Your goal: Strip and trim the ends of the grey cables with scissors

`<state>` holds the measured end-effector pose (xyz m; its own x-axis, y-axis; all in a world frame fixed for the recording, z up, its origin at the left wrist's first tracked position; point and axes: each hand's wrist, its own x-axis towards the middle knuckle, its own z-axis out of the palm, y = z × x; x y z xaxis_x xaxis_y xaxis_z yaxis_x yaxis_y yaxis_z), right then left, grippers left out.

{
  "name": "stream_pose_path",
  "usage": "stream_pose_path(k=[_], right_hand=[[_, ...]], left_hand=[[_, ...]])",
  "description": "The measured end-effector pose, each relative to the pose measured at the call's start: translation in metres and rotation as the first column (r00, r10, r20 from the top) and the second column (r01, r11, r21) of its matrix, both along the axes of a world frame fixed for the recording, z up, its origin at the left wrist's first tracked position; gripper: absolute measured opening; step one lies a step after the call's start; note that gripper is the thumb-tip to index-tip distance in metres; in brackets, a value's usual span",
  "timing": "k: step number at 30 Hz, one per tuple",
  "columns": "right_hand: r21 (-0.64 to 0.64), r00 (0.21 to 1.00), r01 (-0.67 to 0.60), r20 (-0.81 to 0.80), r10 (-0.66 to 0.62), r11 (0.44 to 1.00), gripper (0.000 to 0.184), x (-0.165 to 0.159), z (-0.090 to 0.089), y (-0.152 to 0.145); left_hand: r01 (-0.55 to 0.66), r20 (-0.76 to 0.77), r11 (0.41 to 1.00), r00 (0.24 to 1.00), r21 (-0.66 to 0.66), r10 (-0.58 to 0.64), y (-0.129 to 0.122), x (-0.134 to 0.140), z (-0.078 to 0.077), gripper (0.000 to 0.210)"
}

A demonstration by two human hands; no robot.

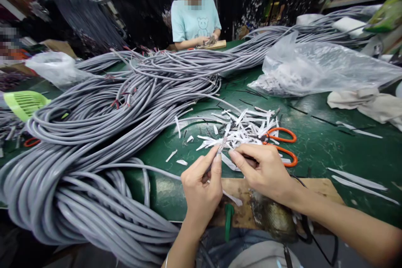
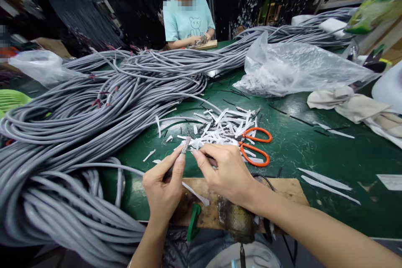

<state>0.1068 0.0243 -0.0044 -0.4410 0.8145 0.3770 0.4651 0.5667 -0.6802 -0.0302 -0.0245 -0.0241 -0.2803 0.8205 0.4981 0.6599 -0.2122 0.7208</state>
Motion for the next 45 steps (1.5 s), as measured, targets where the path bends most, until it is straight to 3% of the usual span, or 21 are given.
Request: stream_pose_path(k=[8, 10, 13, 15, 17, 18, 21, 24, 30, 40, 42, 45], right_hand=[[-0.149, 0.993, -0.092, -0.090, 0.079, 0.985, 0.036, 0.001, -0.001, 0.007], [-0.135, 0.993, -0.089, -0.085, 0.078, 0.987, 0.036, 0.001, 0.000, 0.007], [0.080, 0.994, -0.106, -0.028, 0.108, 0.991, 0.034, 0.000, 0.002, -0.002], [0.271, 0.967, -0.253, 0.038, 0.252, 0.929, 0.029, -0.002, 0.005, -0.011], [0.357, 0.930, -0.362, 0.079, 0.359, 0.861, 0.025, -0.004, 0.006, -0.017], [0.347, 0.938, -0.340, 0.061, 0.340, 0.874, 0.024, -0.004, 0.006, -0.018], [0.202, 0.999, -0.044, -0.021, 0.050, 0.978, 0.024, -0.002, 0.004, -0.011], [0.150, 0.998, 0.067, -0.027, -0.064, 0.986, 0.026, 0.001, 0.002, -0.002], [0.153, 0.999, 0.010, -0.044, -0.003, 0.988, 0.026, 0.000, 0.001, -0.005], [0.119, 0.998, 0.030, -0.062, -0.023, 0.992, 0.031, -0.001, 0.001, -0.005], [0.205, 0.995, -0.031, -0.085, 0.050, 0.978, 0.028, -0.002, 0.003, -0.012], [0.393, 0.971, -0.184, -0.070, 0.229, 0.901, 0.023, -0.003, 0.006, -0.021]], left_hand=[[0.101, -0.038, 0.991, 0.994, -0.082, -0.104, 0.000, 0.002, 0.002, 0.025], [0.105, -0.034, 0.989, 0.994, -0.104, -0.109, 0.001, 0.002, 0.001, 0.025], [0.078, -0.032, 0.985, 0.996, -0.154, -0.084, 0.004, 0.002, 0.000, 0.025], [0.053, -0.036, 0.976, 0.997, -0.213, -0.062, 0.007, 0.001, -0.001, 0.025], [0.040, -0.005, 0.973, 0.999, -0.226, -0.042, 0.009, 0.000, -0.002, 0.025], [0.041, 0.021, 0.978, 0.999, -0.205, -0.037, 0.010, -0.001, -0.002, 0.025], [0.022, 0.075, 0.996, 0.997, -0.084, -0.015, 0.009, -0.001, -0.001, 0.022], [0.013, 0.092, 1.000, 0.996, 0.013, -0.014, 0.007, -0.001, 0.000, 0.018], [0.044, 0.099, 0.994, 0.994, 0.097, -0.053, 0.005, 0.000, 0.000, 0.014], [0.078, 0.057, 0.989, 0.995, 0.123, -0.086, 0.002, 0.002, -0.001, 0.016], [0.085, 0.030, 0.995, 0.996, 0.060, -0.087, 0.004, 0.002, -0.001, 0.014], [0.083, 0.034, 0.995, 0.996, -0.050, -0.082, 0.007, 0.002, -0.003, 0.012]])
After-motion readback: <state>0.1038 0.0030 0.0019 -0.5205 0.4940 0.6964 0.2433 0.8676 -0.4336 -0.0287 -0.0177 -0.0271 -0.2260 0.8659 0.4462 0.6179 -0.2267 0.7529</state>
